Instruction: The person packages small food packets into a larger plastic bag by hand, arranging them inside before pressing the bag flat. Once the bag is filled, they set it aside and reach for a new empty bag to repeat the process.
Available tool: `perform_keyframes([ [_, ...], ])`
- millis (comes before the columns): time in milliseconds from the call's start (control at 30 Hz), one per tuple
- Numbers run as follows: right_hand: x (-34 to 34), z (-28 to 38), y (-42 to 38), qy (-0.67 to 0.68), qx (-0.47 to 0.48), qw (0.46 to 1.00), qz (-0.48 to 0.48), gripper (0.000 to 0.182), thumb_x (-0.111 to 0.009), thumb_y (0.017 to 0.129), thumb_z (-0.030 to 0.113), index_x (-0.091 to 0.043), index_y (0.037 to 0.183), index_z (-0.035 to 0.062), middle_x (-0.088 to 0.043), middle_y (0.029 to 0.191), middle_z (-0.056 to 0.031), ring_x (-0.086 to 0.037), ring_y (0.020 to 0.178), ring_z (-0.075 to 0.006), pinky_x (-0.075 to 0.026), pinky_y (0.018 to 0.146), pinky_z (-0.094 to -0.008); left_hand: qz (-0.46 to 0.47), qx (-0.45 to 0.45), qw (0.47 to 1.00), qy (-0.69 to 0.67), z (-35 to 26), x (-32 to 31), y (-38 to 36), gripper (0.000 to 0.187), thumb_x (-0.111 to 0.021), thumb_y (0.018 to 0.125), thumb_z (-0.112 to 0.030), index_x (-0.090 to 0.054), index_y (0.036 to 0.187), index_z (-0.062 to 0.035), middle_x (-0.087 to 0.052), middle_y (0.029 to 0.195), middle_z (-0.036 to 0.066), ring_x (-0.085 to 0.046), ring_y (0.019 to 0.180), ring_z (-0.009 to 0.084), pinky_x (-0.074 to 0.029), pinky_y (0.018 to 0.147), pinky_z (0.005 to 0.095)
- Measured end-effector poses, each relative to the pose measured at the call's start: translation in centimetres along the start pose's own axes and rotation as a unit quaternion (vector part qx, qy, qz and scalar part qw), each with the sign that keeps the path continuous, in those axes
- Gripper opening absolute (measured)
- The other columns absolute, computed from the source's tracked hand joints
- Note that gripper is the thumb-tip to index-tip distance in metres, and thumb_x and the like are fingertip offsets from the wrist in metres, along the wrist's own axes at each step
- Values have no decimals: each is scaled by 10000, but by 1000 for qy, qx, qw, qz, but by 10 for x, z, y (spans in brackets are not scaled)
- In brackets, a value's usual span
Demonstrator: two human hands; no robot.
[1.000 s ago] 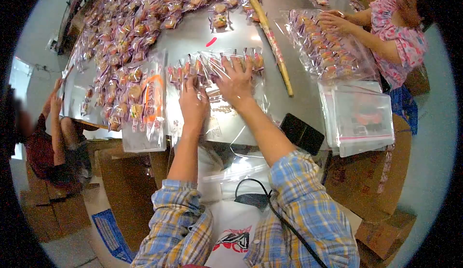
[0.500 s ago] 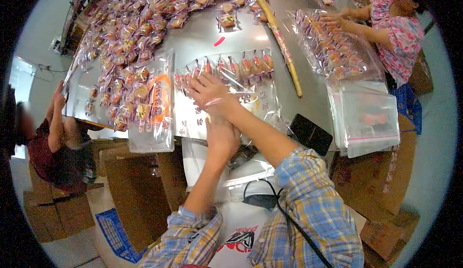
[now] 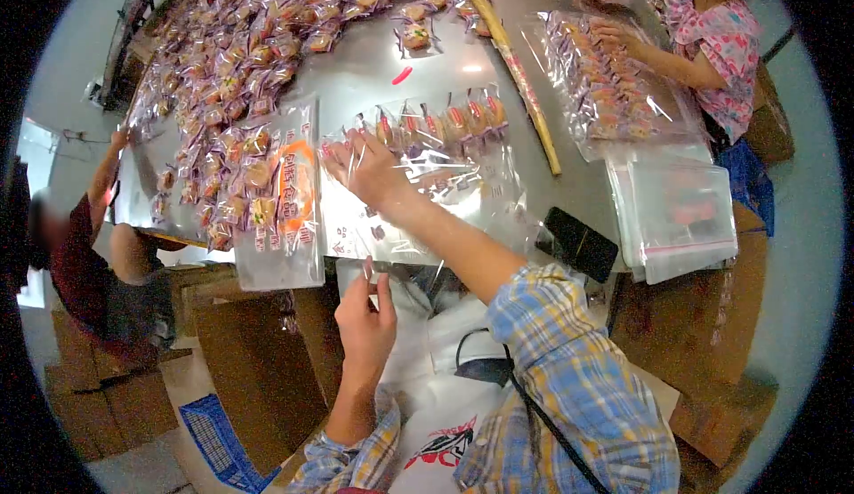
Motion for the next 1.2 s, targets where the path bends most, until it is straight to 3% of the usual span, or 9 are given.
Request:
perform_keyframes([
  [67,-23,1,-2,60,0,997,42,577,-633,904,204,-571,1475,147,-612,1444,-140,-532,1346,-451,-435,1136,-563,39,19,999,-9,1,-3,-7,341,-679,969,-70,-667,1292,41,-721,862,212,-730,712,348,-584,644,420],
  [100,-13,4,1,-16,1,997,-74,352,-616,904,183,-724,1240,191,-698,1285,-51,-618,1212,-343,-471,1080,-469,-2,-15,999,-29,-2,-3,-7,378,-667,954,-36,-650,1322,50,-711,844,215,-722,684,344,-578,611,411],
  [333,-26,19,2,-31,-38,997,-60,332,-622,937,276,-700,1255,224,-694,1183,-47,-572,1199,-330,-435,1000,-529,17,-51,997,-62,-5,-11,-13,477,-633,898,81,-604,1374,98,-606,722,192,-616,568,240,-516,566,340],
  [433,-28,20,1,-12,-49,998,-48,327,-653,918,347,-711,1199,188,-669,1206,-47,-548,1225,-331,-356,1080,-613,29,-65,997,-42,-4,-14,-17,552,-628,901,76,-546,1447,77,-593,704,180,-598,551,232,-512,556,338],
  [533,-33,21,3,-24,-49,998,-24,326,-654,923,364,-728,1198,204,-670,1200,-43,-553,1216,-322,-343,1093,-601,30,-57,997,-34,-5,-12,-19,544,-624,906,73,-559,1446,62,-589,700,171,-584,543,228,-503,549,332],
  [633,-31,22,5,16,-60,996,-65,382,-644,930,363,-714,1261,186,-666,1216,-54,-554,1209,-316,-349,1103,-578,12,-53,998,-37,-4,-9,-16,491,-622,914,66,-611,1404,48,-579,679,156,-566,529,204,-486,537,321],
  [900,10,-8,2,13,-55,994,94,655,-692,907,326,-520,1513,143,-570,1506,-111,-480,1416,-362,-325,1201,-545,-28,-6,996,-79,19,14,-15,386,-638,948,38,-692,1329,8,-538,621,93,-487,523,87,-434,531,247],
  [1000,9,-19,-4,76,-43,990,112,644,-708,906,313,-539,1510,162,-570,1520,-106,-478,1432,-334,-322,1207,-535,6,9,998,-64,19,19,-21,400,-643,921,39,-678,1320,41,-658,732,215,-656,566,233,-537,575,338],
  [1200,-6,-14,-5,-16,-47,995,87,524,-675,923,287,-619,1429,160,-594,1503,-91,-495,1425,-325,-315,1195,-517,-9,-11,999,-49,24,31,-26,431,-628,902,63,-675,1329,36,-594,680,196,-595,523,246,-512,559,337],
])
Point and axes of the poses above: each hand's wrist, its own y-axis towards the middle knuckle, its own x-axis out of the back of the hand, z = x × y, the point moved 4 cm from there along y, towards the middle knuckle
